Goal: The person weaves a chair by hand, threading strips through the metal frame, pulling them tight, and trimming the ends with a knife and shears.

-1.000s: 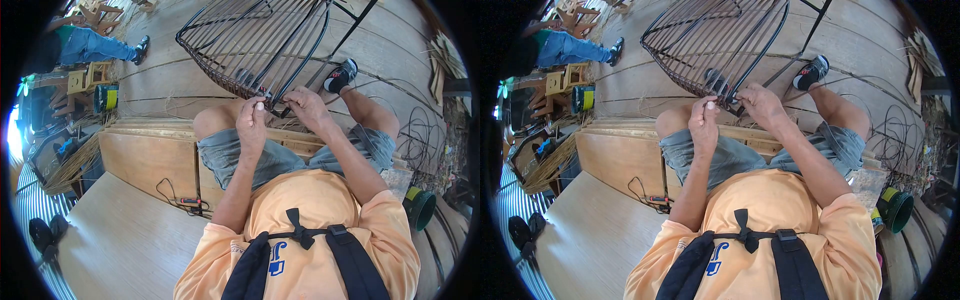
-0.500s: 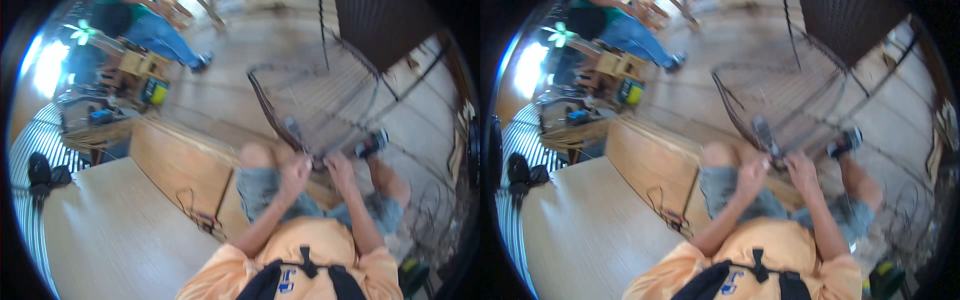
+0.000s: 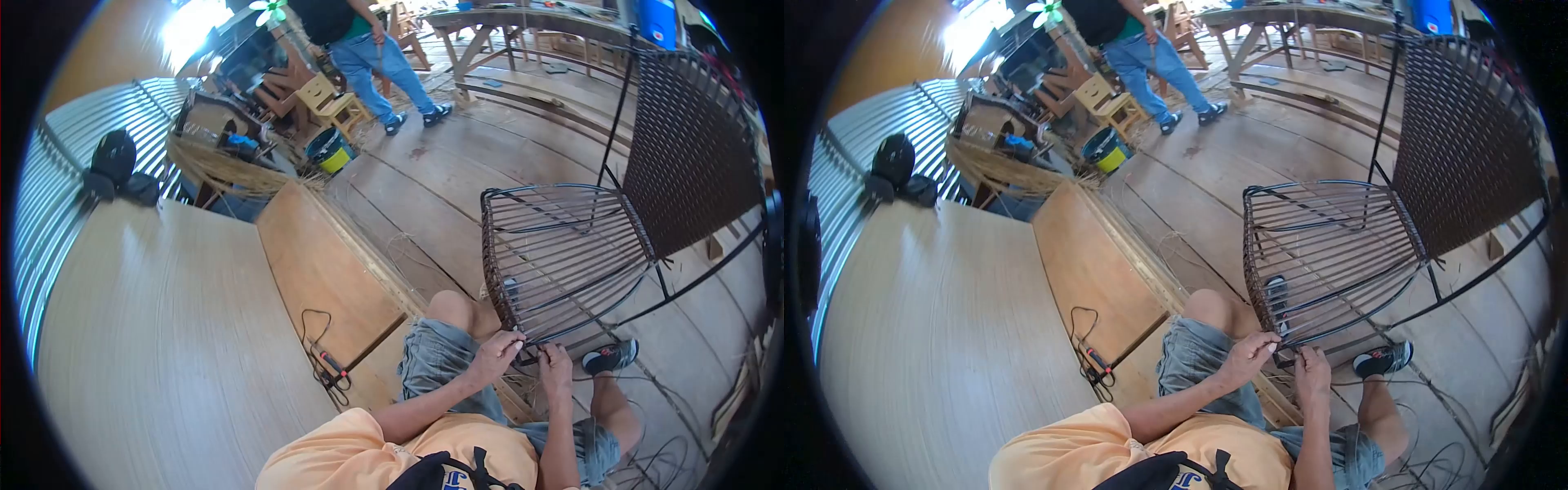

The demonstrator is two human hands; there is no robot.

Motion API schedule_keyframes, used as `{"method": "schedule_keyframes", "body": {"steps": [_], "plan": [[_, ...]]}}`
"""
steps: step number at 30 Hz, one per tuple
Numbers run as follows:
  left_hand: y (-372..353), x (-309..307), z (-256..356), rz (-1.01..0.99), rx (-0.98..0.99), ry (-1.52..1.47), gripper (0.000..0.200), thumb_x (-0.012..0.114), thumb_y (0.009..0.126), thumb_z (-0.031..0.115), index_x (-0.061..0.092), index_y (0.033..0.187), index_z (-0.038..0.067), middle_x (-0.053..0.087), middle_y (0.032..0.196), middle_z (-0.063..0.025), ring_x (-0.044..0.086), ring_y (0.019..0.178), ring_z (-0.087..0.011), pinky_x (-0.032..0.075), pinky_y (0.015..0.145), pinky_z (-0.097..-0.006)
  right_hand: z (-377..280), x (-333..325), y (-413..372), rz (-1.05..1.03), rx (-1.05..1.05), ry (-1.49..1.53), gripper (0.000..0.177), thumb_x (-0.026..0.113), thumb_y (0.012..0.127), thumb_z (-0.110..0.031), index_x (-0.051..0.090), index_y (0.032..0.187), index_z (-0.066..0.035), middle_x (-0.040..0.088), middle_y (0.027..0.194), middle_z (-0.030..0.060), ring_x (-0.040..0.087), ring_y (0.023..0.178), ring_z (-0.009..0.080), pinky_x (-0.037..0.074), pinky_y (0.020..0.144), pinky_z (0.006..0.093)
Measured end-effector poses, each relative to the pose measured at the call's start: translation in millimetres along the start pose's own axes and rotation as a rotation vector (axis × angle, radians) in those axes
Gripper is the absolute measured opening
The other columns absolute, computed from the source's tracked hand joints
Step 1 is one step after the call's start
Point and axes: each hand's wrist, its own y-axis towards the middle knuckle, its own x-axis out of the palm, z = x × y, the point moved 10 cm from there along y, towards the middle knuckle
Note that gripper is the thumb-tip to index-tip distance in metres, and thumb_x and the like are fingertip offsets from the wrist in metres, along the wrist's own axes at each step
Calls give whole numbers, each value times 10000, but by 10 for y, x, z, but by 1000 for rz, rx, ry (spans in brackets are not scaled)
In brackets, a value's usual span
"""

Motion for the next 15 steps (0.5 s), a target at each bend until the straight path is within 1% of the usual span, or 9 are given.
{"method": "schedule_keyframes", "body": {"steps": [3,4,6,7,9,12,15], "plan": [[-9,27,-37,-17,-61,46,212,570,886,74,577,1096,41,551,860,-56,538,768,-132,454,701,-254,7,37,47,-98,-5,-88,131,576,823,-83,627,939,-52,568,809,201,559,786,388,439,690,443],[-19,20,-65,7,-85,22,221,578,880,79,568,1098,42,554,863,-60,545,777,-139,459,704,-261,40,43,53,-123,0,-117,132,574,824,-85,626,941,-54,569,812,202,560,788,391,439,690,445],[-17,11,-114,48,-128,-25,244,596,868,91,548,1103,43,560,870,-69,559,795,-153,470,710,-275,130,45,55,-120,-37,-168,130,575,824,-87,624,940,-54,576,822,203,566,800,393,444,697,445],[-37,18,-116,48,-112,12,254,603,859,92,541,1101,43,567,878,-79,570,809,-175,476,717,-292,174,52,57,-118,-59,-194,129,576,824,-88,623,939,-54,579,828,204,568,806,393,446,700,444],[-90,14,-145,55,-76,87,276,616,841,94,525,1097,43,582,894,-100,591,836,-219,488,731,-327,308,-16,56,-58,-19,-135,128,577,823,-92,618,936,-48,588,843,207,572,820,393,451,711,446],[-83,-8,-11,51,90,324,242,620,827,105,541,1043,28,590,919,-134,592,863,-299,488,742,-369,497,-77,0,0,1,-109,132,571,832,-119,611,924,-32,598,865,211,577,836,392,455,728,450],[-64,4,-74,29,108,351,202,612,826,122,565,997,25,598,927,-155,579,883,-345,481,755,-401,481,-38,55,-7,-17,-194,161,553,852,-155,609,919,-19,606,889,217,576,844,398,454,740,457]]}}
